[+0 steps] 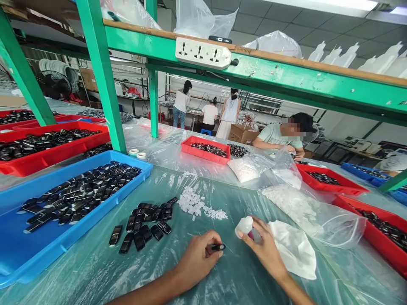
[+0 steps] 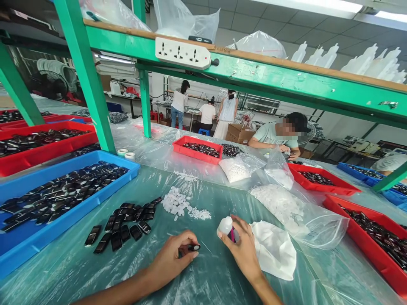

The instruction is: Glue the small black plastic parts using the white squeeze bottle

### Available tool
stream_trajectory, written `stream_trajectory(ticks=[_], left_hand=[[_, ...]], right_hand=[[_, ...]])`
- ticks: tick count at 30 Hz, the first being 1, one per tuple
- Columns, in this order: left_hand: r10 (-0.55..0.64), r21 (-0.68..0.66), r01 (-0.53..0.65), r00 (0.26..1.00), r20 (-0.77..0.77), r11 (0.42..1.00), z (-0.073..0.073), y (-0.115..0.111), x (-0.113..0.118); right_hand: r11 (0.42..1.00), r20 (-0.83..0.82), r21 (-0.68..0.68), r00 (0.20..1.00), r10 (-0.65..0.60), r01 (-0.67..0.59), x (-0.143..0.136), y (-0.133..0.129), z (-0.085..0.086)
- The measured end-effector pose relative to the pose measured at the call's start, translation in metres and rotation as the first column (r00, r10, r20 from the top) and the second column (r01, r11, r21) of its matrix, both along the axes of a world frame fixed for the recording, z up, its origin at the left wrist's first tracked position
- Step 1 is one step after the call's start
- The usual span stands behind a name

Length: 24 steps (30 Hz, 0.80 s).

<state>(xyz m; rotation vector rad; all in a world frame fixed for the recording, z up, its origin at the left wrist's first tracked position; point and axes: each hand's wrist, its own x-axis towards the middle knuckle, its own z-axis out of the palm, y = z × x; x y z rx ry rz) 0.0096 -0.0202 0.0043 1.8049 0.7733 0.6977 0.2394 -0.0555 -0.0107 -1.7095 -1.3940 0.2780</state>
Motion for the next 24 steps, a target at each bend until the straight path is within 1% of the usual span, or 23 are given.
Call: stream_trajectory(ticks=[5, 9, 13, 16, 18, 21, 24], left_hand=[[-0.001, -0.002, 0.001, 1.000, -0.015, 1.000, 0.002, -0.001, -0.001], [-0.014, 0.012, 0.014, 1.000, -0.013, 1.000, 0.001, -0.001, -0.001], [0.001, 0.010, -0.001, 1.000, -0.030, 1.000, 0.000, 0.000, -0.001], [-0.015, -0.025, 0.014, 0.999, -0.045, 1.000, 0.002, 0.001, -0.002], [-0.027, -0.049, 0.024, 0.998, -0.054, 0.998, 0.002, 0.002, -0.003], [-0.007, -0.045, 0.004, 0.997, -0.072, 0.999, 0.003, 0.005, -0.004], [0.004, -0.038, -0.006, 0.998, -0.057, 0.999, 0.003, 0.007, -0.004]], right_hand=[[1.000, 0.128, 0.004, 0.992, -0.016, 0.016, 0.008, 0.010, -0.011], [0.999, 0.204, -0.001, 0.978, -0.046, 0.047, 0.014, 0.016, -0.017], [0.996, 0.236, -0.012, 0.968, -0.083, 0.088, 0.020, 0.019, -0.024], [0.994, 0.237, -0.018, 0.967, -0.097, 0.104, 0.024, 0.016, -0.027], [0.994, 0.232, -0.011, 0.967, -0.105, 0.111, 0.027, 0.012, -0.024], [0.992, 0.215, 0.014, 0.968, -0.127, 0.127, 0.028, 0.003, -0.013], [0.972, 0.156, 0.114, 0.962, -0.224, 0.208, 0.021, -0.006, 0.001]])
